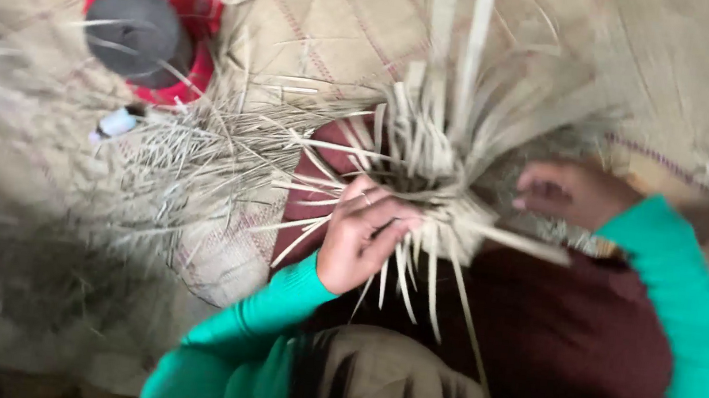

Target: Weaving natural fibers together to create a base for a basket or mat

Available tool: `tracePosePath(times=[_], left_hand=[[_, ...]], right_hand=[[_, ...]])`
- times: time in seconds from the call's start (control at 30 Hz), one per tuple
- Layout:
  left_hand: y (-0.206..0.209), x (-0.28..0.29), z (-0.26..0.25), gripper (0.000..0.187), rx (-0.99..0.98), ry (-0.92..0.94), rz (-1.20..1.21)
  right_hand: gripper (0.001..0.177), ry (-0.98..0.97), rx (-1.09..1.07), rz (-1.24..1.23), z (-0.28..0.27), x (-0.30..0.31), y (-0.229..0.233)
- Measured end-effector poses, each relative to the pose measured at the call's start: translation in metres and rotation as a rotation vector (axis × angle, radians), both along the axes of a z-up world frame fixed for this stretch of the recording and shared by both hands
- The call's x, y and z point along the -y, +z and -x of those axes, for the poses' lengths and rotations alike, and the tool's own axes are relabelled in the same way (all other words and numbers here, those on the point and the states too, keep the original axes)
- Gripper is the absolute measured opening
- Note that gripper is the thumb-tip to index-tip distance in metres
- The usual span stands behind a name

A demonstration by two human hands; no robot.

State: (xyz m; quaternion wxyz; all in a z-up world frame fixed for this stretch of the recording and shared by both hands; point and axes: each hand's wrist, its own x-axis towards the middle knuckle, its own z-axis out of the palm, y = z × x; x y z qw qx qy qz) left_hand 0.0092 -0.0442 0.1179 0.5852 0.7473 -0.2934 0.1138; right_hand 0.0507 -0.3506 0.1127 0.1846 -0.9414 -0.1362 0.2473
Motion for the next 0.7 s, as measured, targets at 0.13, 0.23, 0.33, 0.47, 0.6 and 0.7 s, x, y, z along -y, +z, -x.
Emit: tracePosePath(times=[0.13,0.23,0.33,0.47,0.6,0.7], left_hand=[[0.041,0.020,0.000,0.008,0.165,-0.058,-0.042],[0.070,0.036,-0.007,0.010,0.288,-0.121,-0.057],[0.076,0.059,-0.014,0.009,0.308,-0.169,-0.079],[0.007,0.081,-0.011,0.010,0.187,-0.050,-0.256],[-0.079,0.080,-0.002,0.004,0.007,-0.030,-0.201],[-0.122,0.072,0.002,0.004,-0.209,-0.028,-0.170]], right_hand=[[0.024,-0.001,0.080,0.038,0.023,0.029,0.012],[0.033,-0.086,0.210,-0.014,0.051,0.046,0.041],[0.033,-0.298,0.339,-0.173,0.084,0.056,0.068],[0.019,-0.492,0.464,-0.543,0.128,0.050,0.034],[0.016,-0.238,0.530,-0.798,0.110,-0.017,-0.044],[0.009,-0.395,0.475,-1.000,0.098,-0.064,-0.101]])
